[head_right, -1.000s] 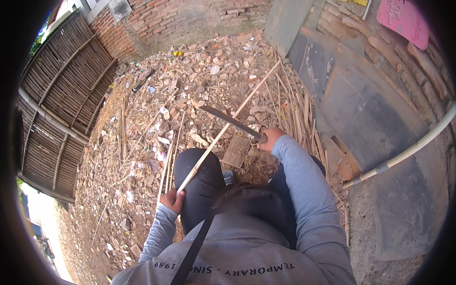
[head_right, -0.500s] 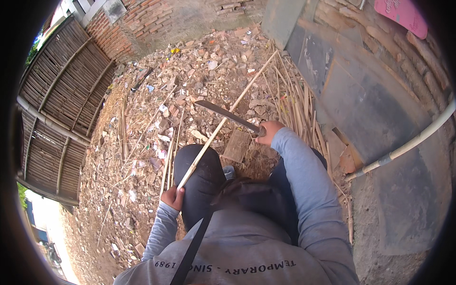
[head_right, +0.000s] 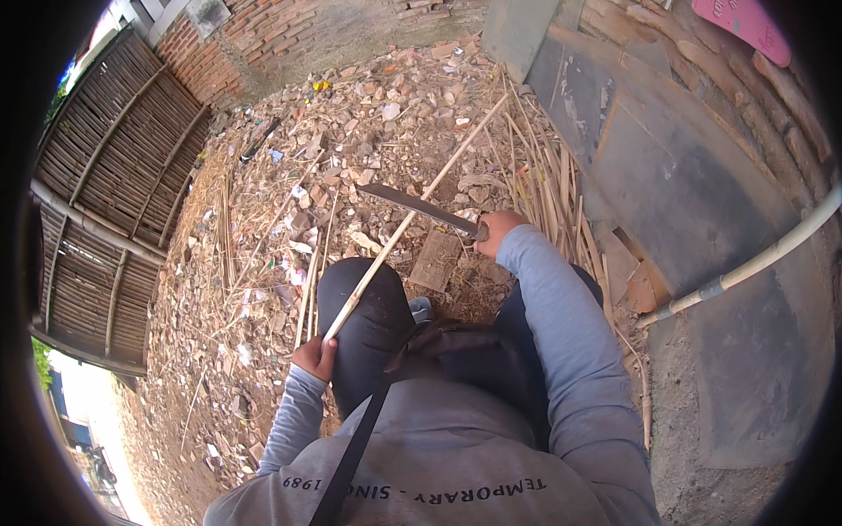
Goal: The person shaves a thin strip of bamboo by hand using a large blade.
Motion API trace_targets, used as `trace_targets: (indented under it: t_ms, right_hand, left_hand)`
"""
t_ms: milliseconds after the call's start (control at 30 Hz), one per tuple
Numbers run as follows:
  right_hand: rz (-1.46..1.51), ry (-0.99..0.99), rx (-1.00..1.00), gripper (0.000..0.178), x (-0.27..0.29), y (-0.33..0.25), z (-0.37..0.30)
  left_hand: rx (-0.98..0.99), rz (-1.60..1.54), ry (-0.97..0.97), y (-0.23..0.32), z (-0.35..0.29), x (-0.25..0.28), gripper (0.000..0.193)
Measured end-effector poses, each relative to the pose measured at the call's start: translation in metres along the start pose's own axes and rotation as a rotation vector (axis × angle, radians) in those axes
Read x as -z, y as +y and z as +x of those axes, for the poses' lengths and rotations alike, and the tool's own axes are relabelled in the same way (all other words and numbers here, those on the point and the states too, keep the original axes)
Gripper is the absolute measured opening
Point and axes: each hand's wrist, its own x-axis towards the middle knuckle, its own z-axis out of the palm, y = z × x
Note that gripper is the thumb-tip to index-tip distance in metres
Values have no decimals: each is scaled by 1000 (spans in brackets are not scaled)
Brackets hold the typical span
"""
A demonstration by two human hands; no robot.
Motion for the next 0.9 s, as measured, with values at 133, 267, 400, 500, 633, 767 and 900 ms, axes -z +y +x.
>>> trace_targets:
  t_ms: [133, 267, 400, 500, 633, 767, 900]
  right_hand:
    - [-80, 59, 28, 38, 8, -13, -7]
    - [-54, 45, 25, 36, 14, -10, -5]
    - [-123, 57, 56, 34, 11, -11, -4]
    - [-223, 23, 55, 33, 13, -30, -7]
    - [-101, -30, -102, 30, 18, -23, -1]
    - [-135, 21, -75, 29, 16, -32, -3]
    - [-125, -13, -75, 31, 17, -30, 3]
  left_hand:
    - [32, -23, -20, 3, -4, 1, 48]
    - [14, -10, -13, 3, -3, 2, 45]
    - [5, 28, -25, 1, -1, 0, 44]
    - [-41, 6, 64, -2, -3, -3, 44]
    - [-67, 12, 54, -5, -1, -5, 42]
    - [-54, 2, 27, -9, -2, -6, 40]
    - [-54, 8, 40, -11, -5, -7, 40]
